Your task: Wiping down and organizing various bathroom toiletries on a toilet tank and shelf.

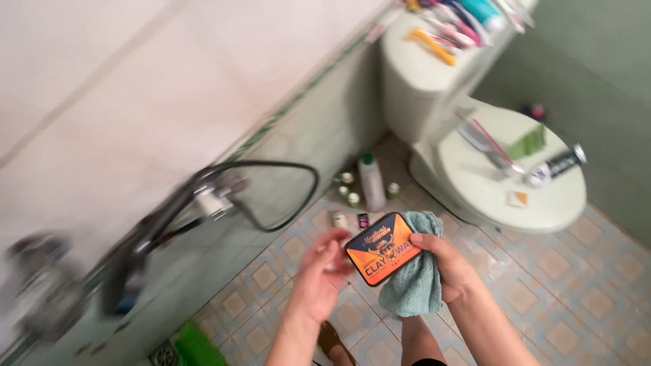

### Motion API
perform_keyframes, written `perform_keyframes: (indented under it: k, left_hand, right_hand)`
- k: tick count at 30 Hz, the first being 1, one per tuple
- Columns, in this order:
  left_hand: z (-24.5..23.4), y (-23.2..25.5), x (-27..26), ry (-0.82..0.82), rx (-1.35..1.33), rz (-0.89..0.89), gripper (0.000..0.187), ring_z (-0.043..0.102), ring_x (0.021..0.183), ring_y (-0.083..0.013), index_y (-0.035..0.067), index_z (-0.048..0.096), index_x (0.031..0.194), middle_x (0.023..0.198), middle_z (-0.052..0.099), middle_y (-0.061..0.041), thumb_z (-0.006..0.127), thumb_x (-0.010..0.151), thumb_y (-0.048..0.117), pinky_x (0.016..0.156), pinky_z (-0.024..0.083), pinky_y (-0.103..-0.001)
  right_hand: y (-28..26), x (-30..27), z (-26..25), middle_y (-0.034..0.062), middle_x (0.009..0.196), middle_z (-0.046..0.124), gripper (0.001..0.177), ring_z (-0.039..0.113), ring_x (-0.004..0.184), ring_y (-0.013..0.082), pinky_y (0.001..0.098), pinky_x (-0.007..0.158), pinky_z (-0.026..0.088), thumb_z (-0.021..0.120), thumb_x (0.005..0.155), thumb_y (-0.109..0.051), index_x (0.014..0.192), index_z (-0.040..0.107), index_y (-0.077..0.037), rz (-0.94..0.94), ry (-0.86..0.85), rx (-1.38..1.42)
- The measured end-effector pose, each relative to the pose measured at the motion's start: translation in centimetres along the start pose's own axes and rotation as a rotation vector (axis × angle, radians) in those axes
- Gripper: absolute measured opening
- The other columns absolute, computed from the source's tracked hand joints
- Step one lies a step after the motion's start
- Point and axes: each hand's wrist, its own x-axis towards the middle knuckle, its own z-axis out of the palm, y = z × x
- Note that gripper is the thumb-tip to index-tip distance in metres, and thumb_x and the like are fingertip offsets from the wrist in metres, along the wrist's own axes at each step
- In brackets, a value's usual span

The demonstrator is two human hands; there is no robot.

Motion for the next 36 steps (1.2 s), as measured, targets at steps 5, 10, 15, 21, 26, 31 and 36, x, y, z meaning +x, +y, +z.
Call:
perform_keyframes:
  k: [5, 10, 15, 21, 26, 31, 36]
  left_hand:
    - [-2.4, 3.4, -10.9, -0.111, -0.182, 0.026, 0.047, 0.068, 0.084, -0.0201, 0.005, 0.066, 0.12, 0.104, 0.073, -0.009, 0.07, 0.089, 0.041, 0.065, 0.055, -0.035]
    - [-6.1, 6.9, -18.0, -0.047, -0.095, 0.252, 0.044, 0.072, 0.08, -0.0218, 0.003, 0.064, 0.115, 0.1, 0.074, -0.01, 0.072, 0.087, 0.036, 0.061, 0.054, -0.036]
    - [-7.6, 10.5, -24.5, 0.093, 0.121, 0.411, 0.034, 0.069, 0.072, -0.0169, 0.001, 0.066, 0.111, 0.093, 0.072, -0.008, 0.073, 0.087, 0.024, 0.053, 0.052, -0.031]
    - [-11.6, 14.1, -28.6, 0.26, 0.12, 0.609, 0.032, 0.067, 0.067, -0.0081, 0.004, 0.068, 0.11, 0.091, 0.073, -0.002, 0.066, 0.078, 0.005, 0.046, 0.047, -0.025]
    - [-13.0, 13.6, -31.7, 0.214, 0.309, 0.616, 0.023, 0.064, 0.06, -0.0107, 0.0, 0.066, 0.105, 0.085, 0.07, -0.006, 0.073, 0.086, 0.01, 0.047, 0.048, -0.025]
    - [-12.9, 14.9, -33.5, 0.187, 0.196, 0.687, 0.028, 0.062, 0.06, -0.0112, 0.0, 0.066, 0.107, 0.087, 0.071, -0.006, 0.074, 0.087, 0.019, 0.047, 0.048, -0.026]
    - [-16.8, 14.3, -32.4, -0.168, -0.175, 0.349, 0.068, 0.064, 0.057, -0.0151, 0.003, 0.062, 0.114, 0.084, 0.068, -0.01, 0.049, 0.106, 0.069, 0.044, 0.046, -0.027]
  right_hand:
    - [4.9, -4.0, 10.8, 0.0174, 0.102, 0.076, 0.044, 0.075, 0.088, 0.0271, 0.0436, 0.081, 0.062, 0.074, 0.08, -0.018, 0.117, 0.064, 0.004, -0.052, -0.139, -0.177]
    - [9.0, -7.9, 19.4, 0.0127, 0.106, 0.075, 0.042, 0.071, 0.092, 0.0215, 0.0395, 0.083, 0.058, 0.077, 0.085, -0.018, 0.122, 0.065, 0.0, -0.349, -0.151, -0.553]
    - [14.2, -14.9, 29.6, 0.0127, 0.123, 0.066, 0.049, 0.062, 0.113, 0.0246, 0.037, 0.096, 0.051, 0.077, 0.086, -0.014, 0.132, 0.062, -0.008, -1.095, -0.234, -1.28]
    - [21.4, -19.4, 33.9, 0.0132, 0.138, 0.062, 0.063, 0.053, 0.132, 0.0367, 0.0491, 0.112, 0.04, 0.077, 0.069, -0.007, 0.131, 0.062, -0.009, -1.562, -0.88, -1.647]
    - [21.3, -15.7, 34.9, 0.0114, 0.139, 0.063, 0.058, 0.054, 0.134, 0.0332, 0.0445, 0.115, 0.04, 0.072, 0.077, -0.004, 0.134, 0.061, -0.009, -1.445, -0.957, -1.485]
    - [22.3, -15.6, 37.2, 0.0128, 0.139, 0.062, 0.043, 0.059, 0.132, 0.0277, 0.0371, 0.113, 0.043, 0.065, 0.096, -0.002, 0.138, 0.057, -0.005, -1.186, -0.883, -1.272]
    - [22.8, -15.6, 38.1, 0.0114, 0.128, 0.067, 0.041, 0.064, 0.121, 0.0265, 0.0361, 0.104, 0.049, 0.07, 0.09, -0.005, 0.131, 0.063, -0.006, -1.047, -0.979, -1.356]
